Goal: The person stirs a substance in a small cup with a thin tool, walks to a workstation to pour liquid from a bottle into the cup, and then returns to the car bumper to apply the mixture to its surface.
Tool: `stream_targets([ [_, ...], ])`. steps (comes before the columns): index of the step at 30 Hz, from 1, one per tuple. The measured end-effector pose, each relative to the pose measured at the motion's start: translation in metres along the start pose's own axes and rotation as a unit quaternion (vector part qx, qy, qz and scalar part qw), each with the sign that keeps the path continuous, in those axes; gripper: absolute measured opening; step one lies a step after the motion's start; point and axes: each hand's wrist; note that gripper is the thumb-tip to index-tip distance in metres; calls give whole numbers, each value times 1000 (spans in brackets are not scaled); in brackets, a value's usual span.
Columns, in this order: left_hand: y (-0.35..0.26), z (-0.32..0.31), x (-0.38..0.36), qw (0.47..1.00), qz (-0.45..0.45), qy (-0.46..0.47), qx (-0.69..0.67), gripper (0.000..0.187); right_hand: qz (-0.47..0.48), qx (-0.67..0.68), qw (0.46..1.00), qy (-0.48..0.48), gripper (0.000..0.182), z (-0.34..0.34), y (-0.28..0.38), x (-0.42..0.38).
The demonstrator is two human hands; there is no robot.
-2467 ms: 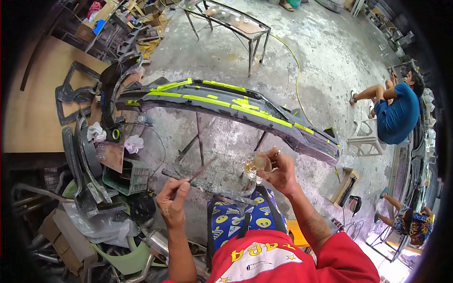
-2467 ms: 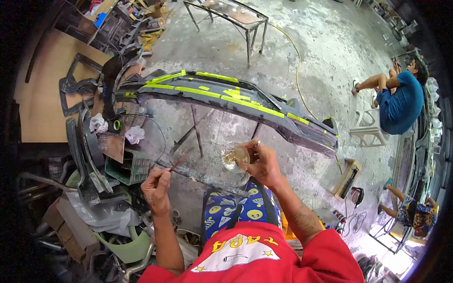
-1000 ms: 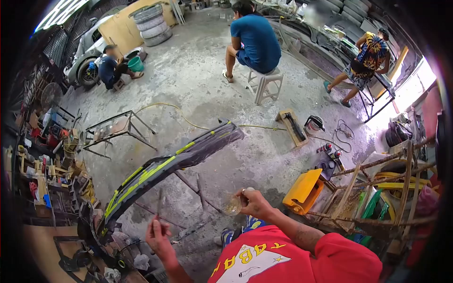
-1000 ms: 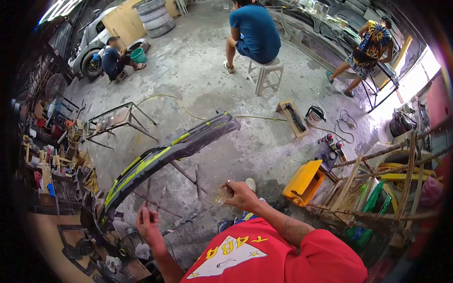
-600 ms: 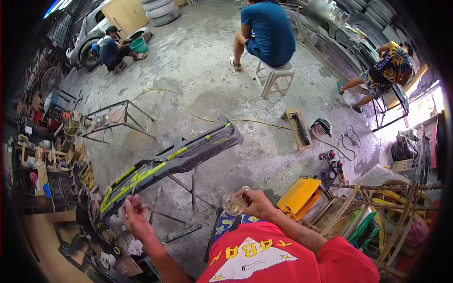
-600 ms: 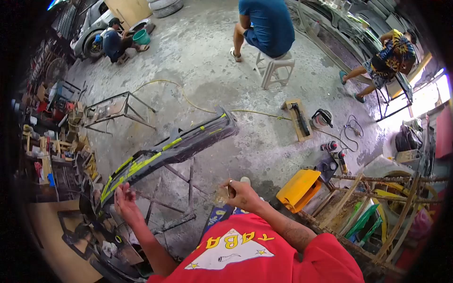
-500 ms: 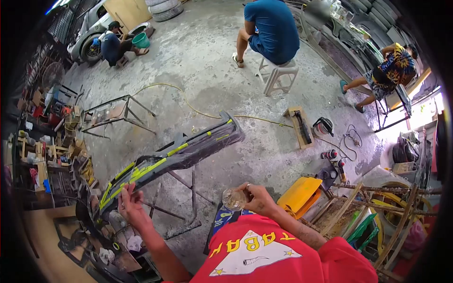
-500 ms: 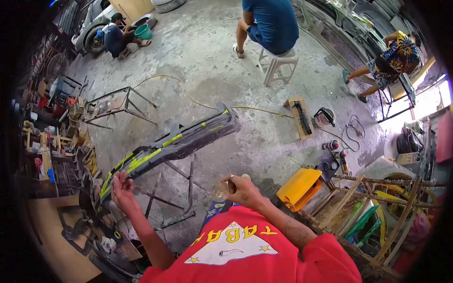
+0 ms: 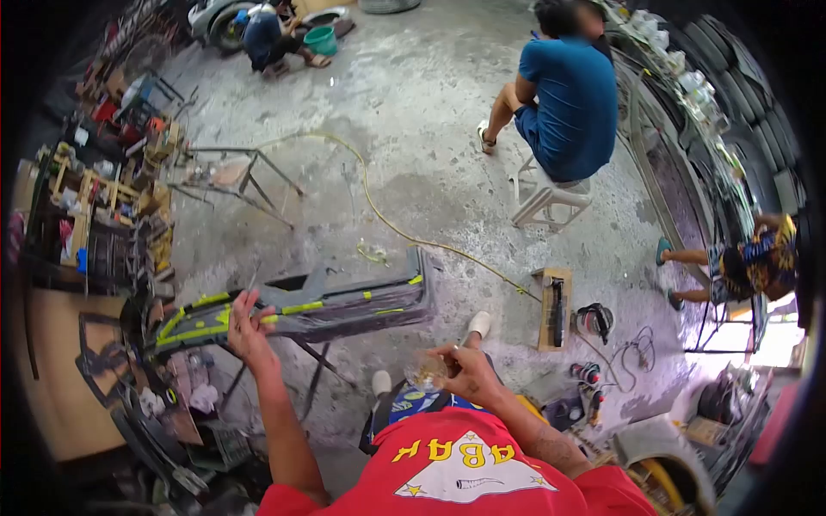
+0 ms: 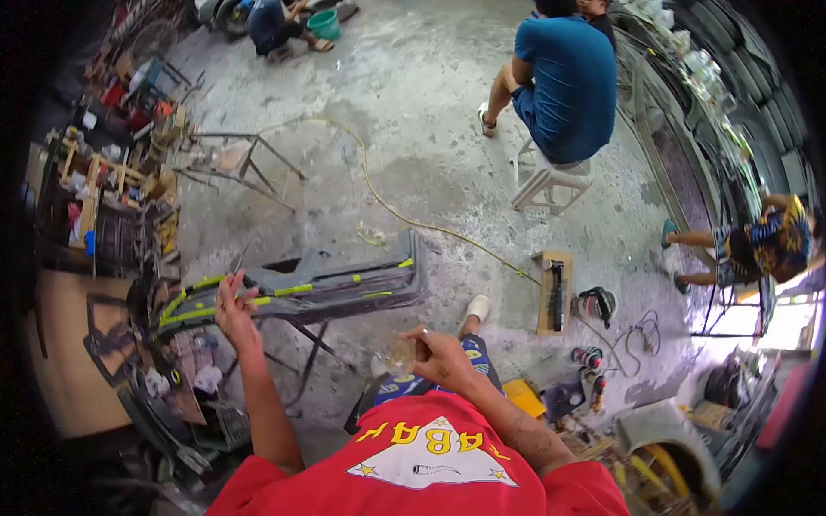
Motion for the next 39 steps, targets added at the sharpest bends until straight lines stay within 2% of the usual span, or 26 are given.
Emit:
stream_targets([
  [4,20,-78,-7,999,28,-17,16,50,14,-19,995,97,50,73,14,35],
  [7,29,-105,-15,998,42,-43,16,52,4,-15,989,144,44,104,16,64],
  [9,38,-113,-19,997,41,-59,1,53,35,-74,983,165,44,123,21,87],
  [10,40,-118,-21,995,53,-82,1,54,16,-56,982,182,44,130,20,102],
  [14,50,-130,-22,989,68,-134,1,54,37,-52,970,234,43,147,27,172],
  [20,59,-180,2,974,84,-211,-16,53,72,-40,944,320,41,165,46,290],
  [23,79,-216,41,966,90,-239,-38,52,87,-59,931,350,40,173,56,358],
  [29,77,-299,162,962,111,-247,-30,51,45,-61,914,399,37,183,90,510],
  [31,77,-317,197,964,107,-238,-40,51,41,-114,909,398,39,188,96,555],
  [33,72,-339,235,961,123,-244,-52,52,76,-71,925,367,41,191,104,598],
  [35,69,-361,276,963,116,-238,-44,53,-1,15,938,347,43,190,125,639],
  [39,76,-401,360,957,129,-253,-51,52,43,25,941,335,46,185,152,726],
])
Point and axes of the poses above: each hand's wrist, its own x-axis towards the middle knuckle, its own z-axis out of the back of the hand, y = z × x, and after that the axes turned 8 degrees about x, right-handed
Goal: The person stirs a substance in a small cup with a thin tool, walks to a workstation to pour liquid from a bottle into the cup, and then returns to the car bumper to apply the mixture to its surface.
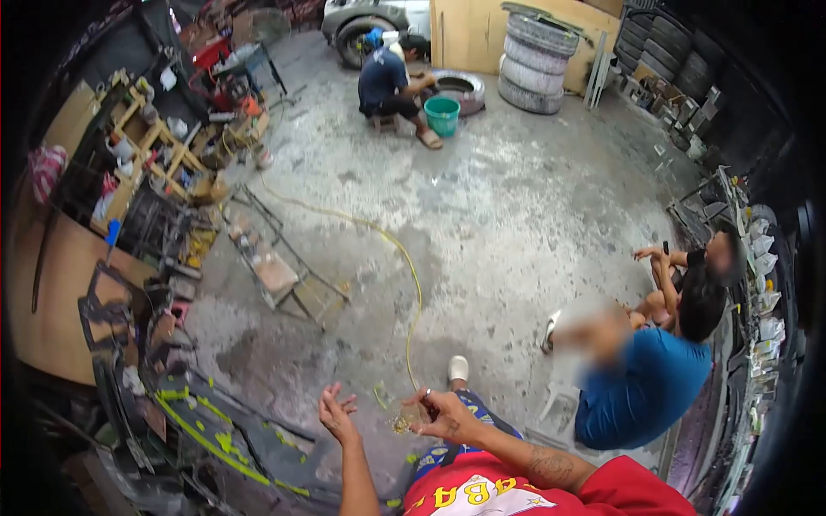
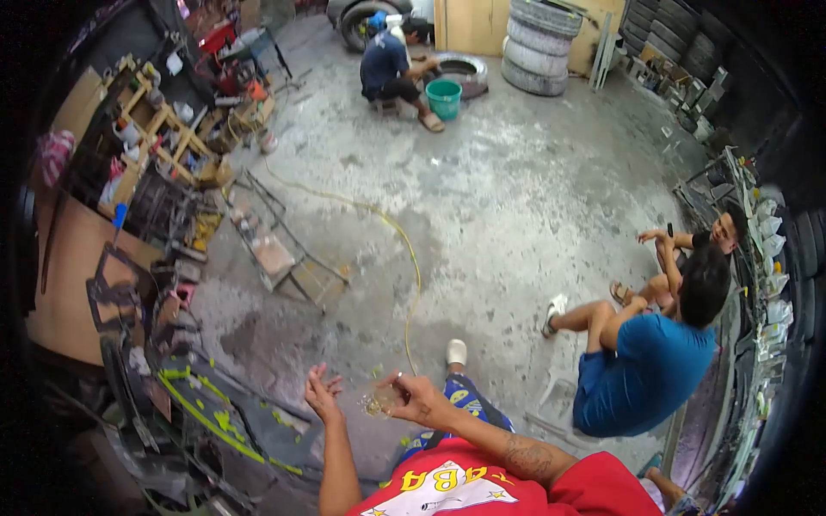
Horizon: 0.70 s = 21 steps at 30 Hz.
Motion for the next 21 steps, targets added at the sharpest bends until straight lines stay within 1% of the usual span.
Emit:
stream_targets([
  [2,-24,-46,26,1000,-15,15,-10,51,18,4,1000,-3,47,32,15,38],
  [4,-45,-90,53,999,-28,28,-19,50,40,-20,999,5,48,68,24,76],
  [6,-68,-139,91,998,-49,44,10,48,69,-20,997,-2,50,109,19,118],
  [8,-90,-192,135,996,-64,68,16,45,48,0,998,-29,52,154,15,161],
  [9,-106,-218,154,995,-56,76,25,44,42,16,997,-63,50,176,23,183],
  [10,-120,-240,174,995,-46,82,36,42,47,22,996,-70,50,201,30,203],
  [12,-153,-289,217,991,-65,103,48,42,54,-7,991,-119,48,251,43,245],
  [13,-171,-316,236,989,-75,117,52,41,100,14,985,-142,45,272,42,271],
  [14,-188,-344,254,988,-74,123,54,41,98,15,984,-148,45,294,42,290],
  [16,-219,-392,286,987,-90,119,66,40,73,-46,982,-169,45,340,77,329],
  [19,-253,-468,339,981,-114,132,82,39,87,-45,977,-188,43,401,100,388],
  [21,-274,-521,375,976,-137,138,94,39,83,-50,969,-228,43,440,107,428],
])
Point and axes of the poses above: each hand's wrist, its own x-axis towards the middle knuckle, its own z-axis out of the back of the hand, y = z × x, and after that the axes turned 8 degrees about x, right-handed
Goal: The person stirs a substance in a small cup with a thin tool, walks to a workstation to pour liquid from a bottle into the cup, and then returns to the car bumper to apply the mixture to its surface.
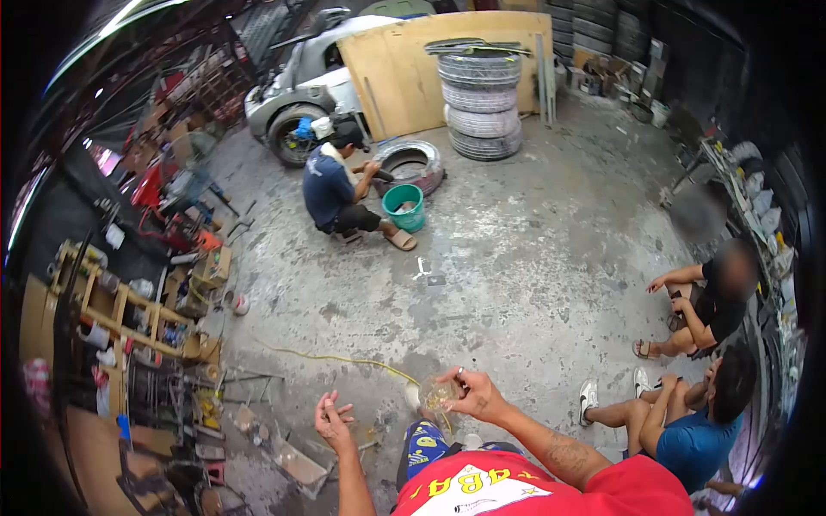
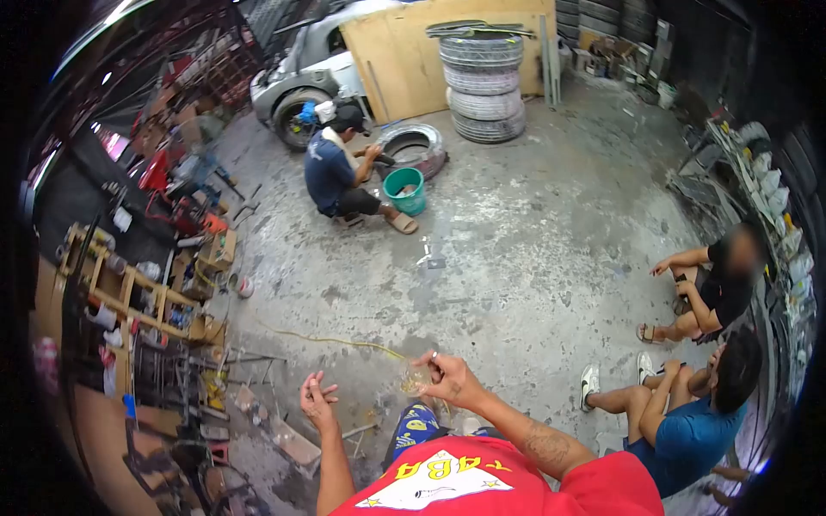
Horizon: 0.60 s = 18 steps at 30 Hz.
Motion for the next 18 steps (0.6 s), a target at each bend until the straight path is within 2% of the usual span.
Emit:
stream_targets([
  [1,-6,-18,28,1000,2,16,4,39,-6,0,1000,-15,43,9,-7,28],
  [3,-19,-53,84,999,-19,26,32,40,67,-4,993,-98,42,29,-22,84],
  [4,-31,-73,112,998,-26,39,52,39,41,-24,992,-118,41,43,-25,112],
  [9,-63,-206,264,987,-45,141,69,41,29,-46,960,-274,37,109,-44,233],
  [14,-158,-406,363,932,-85,342,82,38,-36,58,914,-400,36,190,-44,323],
  [18,-216,-580,399,880,-129,451,75,37,-28,-5,892,-451,39,269,-66,389],
])
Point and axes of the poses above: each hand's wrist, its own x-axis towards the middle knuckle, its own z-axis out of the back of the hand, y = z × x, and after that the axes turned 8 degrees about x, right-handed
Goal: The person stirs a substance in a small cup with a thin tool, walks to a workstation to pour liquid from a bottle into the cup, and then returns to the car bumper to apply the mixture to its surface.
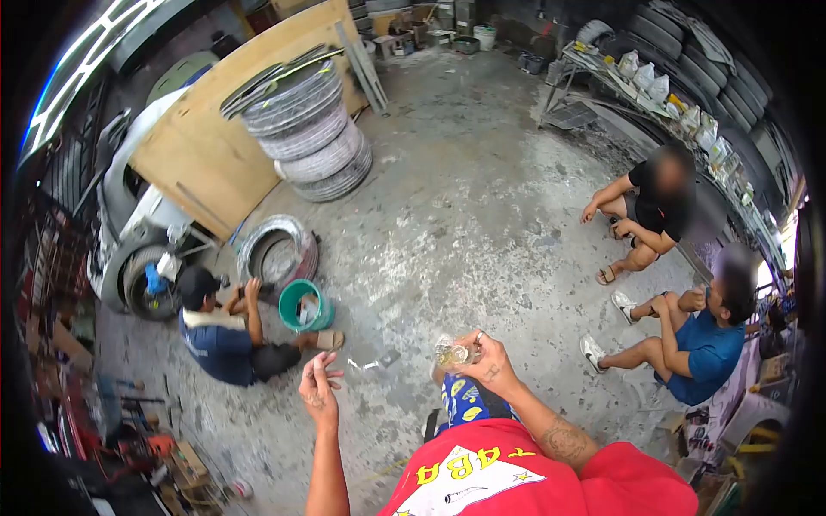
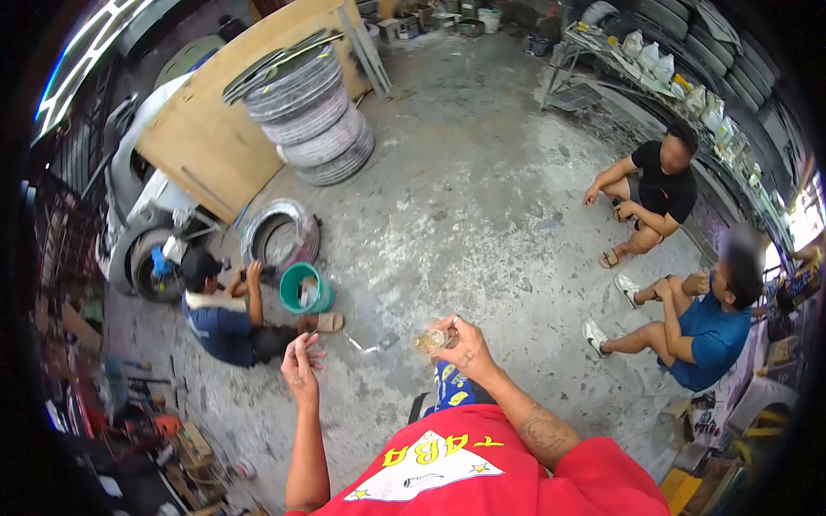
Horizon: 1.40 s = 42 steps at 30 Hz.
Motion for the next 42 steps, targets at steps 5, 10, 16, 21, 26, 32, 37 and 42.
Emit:
stream_targets([
  [5,-44,-96,187,998,-17,52,-33,37,-76,165,982,-47,38,2,-40,162],
  [10,-106,-183,335,998,-22,48,-42,38,-46,187,979,-63,41,30,-11,341],
  [16,-158,-254,496,998,-49,45,-20,37,-55,229,969,-74,39,64,3,548],
  [21,-168,-319,656,997,-49,58,-31,36,-36,244,964,-98,38,85,-16,711],
  [26,-200,-413,855,990,-42,134,-14,40,-32,270,945,-181,40,98,-39,872],
  [32,-299,-581,1074,963,-118,242,19,39,-31,260,919,-294,38,150,-29,1033],
  [37,-385,-743,1210,939,-157,301,-54,38,-27,244,890,-385,39,237,-47,1155],
  [42,-431,-886,1333,937,-193,287,-55,41,-1,249,875,-415,40,353,-81,1328],
])
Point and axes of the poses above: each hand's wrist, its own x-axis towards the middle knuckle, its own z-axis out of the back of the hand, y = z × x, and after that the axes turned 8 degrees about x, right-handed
